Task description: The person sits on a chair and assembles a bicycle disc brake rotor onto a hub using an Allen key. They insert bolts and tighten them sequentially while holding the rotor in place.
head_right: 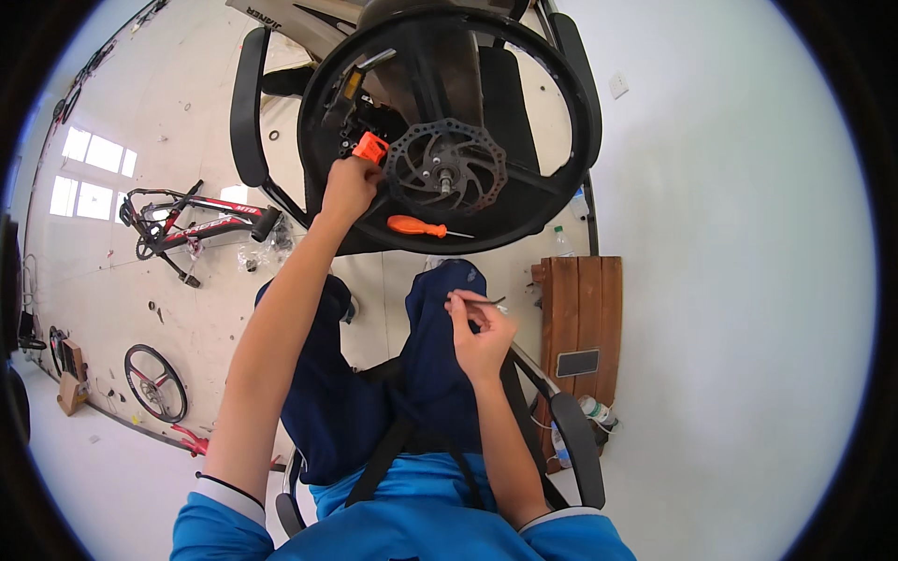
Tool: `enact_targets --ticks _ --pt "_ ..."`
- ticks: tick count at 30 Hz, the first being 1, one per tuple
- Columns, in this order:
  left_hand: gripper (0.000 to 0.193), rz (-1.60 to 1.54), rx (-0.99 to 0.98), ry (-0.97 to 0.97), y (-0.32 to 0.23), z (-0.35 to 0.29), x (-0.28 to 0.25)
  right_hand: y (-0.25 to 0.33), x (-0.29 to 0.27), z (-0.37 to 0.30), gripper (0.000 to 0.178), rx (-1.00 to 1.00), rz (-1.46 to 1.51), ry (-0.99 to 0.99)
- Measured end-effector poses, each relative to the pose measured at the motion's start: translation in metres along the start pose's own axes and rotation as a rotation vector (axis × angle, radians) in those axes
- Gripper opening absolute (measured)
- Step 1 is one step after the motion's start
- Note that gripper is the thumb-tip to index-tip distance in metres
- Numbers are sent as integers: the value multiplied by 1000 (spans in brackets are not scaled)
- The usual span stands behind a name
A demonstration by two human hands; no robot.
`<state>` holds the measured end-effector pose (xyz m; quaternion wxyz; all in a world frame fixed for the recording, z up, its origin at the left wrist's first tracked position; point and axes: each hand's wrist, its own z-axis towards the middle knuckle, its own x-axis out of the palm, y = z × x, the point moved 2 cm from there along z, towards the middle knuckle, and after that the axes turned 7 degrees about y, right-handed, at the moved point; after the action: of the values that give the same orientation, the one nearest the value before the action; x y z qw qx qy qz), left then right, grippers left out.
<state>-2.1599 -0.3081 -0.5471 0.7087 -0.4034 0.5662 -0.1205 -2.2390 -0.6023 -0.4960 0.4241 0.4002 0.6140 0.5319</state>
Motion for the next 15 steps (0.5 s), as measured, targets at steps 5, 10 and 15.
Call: enact_targets --ticks 5,10,15 --pt "10 120 -51 130 12 39 30 -9 3 1 11 49 -13 -9" --pt "17 155 61 156 9 57 35 -13 3 9 10 54 -56 -14" --pt "26 3 62 122 12 49 22 -12 8 19 10 73 -29 -6"
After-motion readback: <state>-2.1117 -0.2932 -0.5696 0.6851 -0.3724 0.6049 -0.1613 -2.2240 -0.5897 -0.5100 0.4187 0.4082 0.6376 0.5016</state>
